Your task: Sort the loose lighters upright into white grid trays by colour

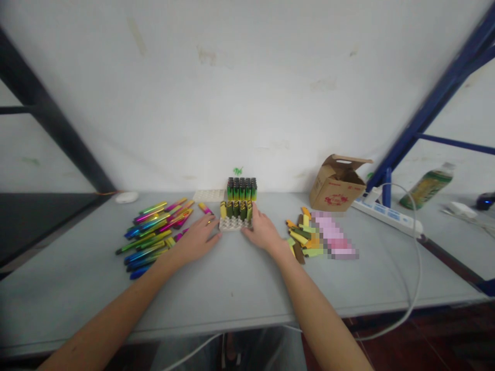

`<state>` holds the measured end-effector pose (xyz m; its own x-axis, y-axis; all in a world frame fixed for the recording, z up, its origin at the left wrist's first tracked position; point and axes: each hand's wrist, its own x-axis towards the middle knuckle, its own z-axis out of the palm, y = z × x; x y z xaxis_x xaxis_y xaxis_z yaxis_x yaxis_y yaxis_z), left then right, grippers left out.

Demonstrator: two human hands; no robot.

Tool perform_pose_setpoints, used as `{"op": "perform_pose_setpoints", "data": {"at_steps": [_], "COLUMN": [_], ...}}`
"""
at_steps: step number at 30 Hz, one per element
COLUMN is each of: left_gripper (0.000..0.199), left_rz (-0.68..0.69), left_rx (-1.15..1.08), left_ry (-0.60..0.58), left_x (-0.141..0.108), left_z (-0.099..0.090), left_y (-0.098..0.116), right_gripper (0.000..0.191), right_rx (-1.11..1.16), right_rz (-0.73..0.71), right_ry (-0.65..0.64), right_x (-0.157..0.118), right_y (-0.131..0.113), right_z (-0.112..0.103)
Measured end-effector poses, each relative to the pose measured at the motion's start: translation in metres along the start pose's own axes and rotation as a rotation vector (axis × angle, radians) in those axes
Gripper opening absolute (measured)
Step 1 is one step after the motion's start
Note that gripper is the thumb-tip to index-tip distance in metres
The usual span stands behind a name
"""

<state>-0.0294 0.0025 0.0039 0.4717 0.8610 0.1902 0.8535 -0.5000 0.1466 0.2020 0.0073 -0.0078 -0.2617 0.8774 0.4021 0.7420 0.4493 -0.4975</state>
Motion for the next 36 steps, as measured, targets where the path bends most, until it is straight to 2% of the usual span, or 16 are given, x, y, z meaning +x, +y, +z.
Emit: {"op": "perform_pose_setpoints", "data": {"at_steps": [4,6,12,16,23,30,33,36], "left_gripper": [0.043,0.044,0.044,0.044,0.048,0.046,0.046,0.045], "left_rz": [0.004,0.005,0.017,0.014,0.025,0.034,0.032,0.026], "left_rx": [0.007,0.016,-0.002,0.023,0.034,0.003,0.005,0.004], "left_ry": [-0.004,-0.012,-0.010,-0.021,-0.040,-0.021,-0.022,-0.015], "left_x": [0.000,-0.001,-0.001,-0.001,0.000,-0.001,-0.001,-0.001], "left_z": [0.001,0.002,0.002,0.000,0.001,0.003,0.003,0.004], "left_y": [-0.001,-0.001,-0.002,-0.001,-0.003,-0.004,-0.004,-0.004], "right_gripper": [0.071,0.063,0.060,0.061,0.058,0.063,0.063,0.065], "right_rx": [-0.015,-0.048,-0.378,-0.511,-0.408,-0.408,-0.400,-0.341], "right_rz": [0.054,0.124,0.541,0.677,0.727,0.739,0.694,0.574], "right_ry": [-0.054,-0.063,-0.041,-0.069,-0.069,-0.015,-0.017,-0.039], "right_x": [0.001,0.004,0.008,0.005,0.007,0.005,0.004,0.003], "right_y": [-0.006,-0.005,0.008,0.014,0.028,0.033,0.037,0.043], "right_z": [-0.005,-0.010,-0.032,-0.043,-0.058,-0.056,-0.053,-0.052]}}
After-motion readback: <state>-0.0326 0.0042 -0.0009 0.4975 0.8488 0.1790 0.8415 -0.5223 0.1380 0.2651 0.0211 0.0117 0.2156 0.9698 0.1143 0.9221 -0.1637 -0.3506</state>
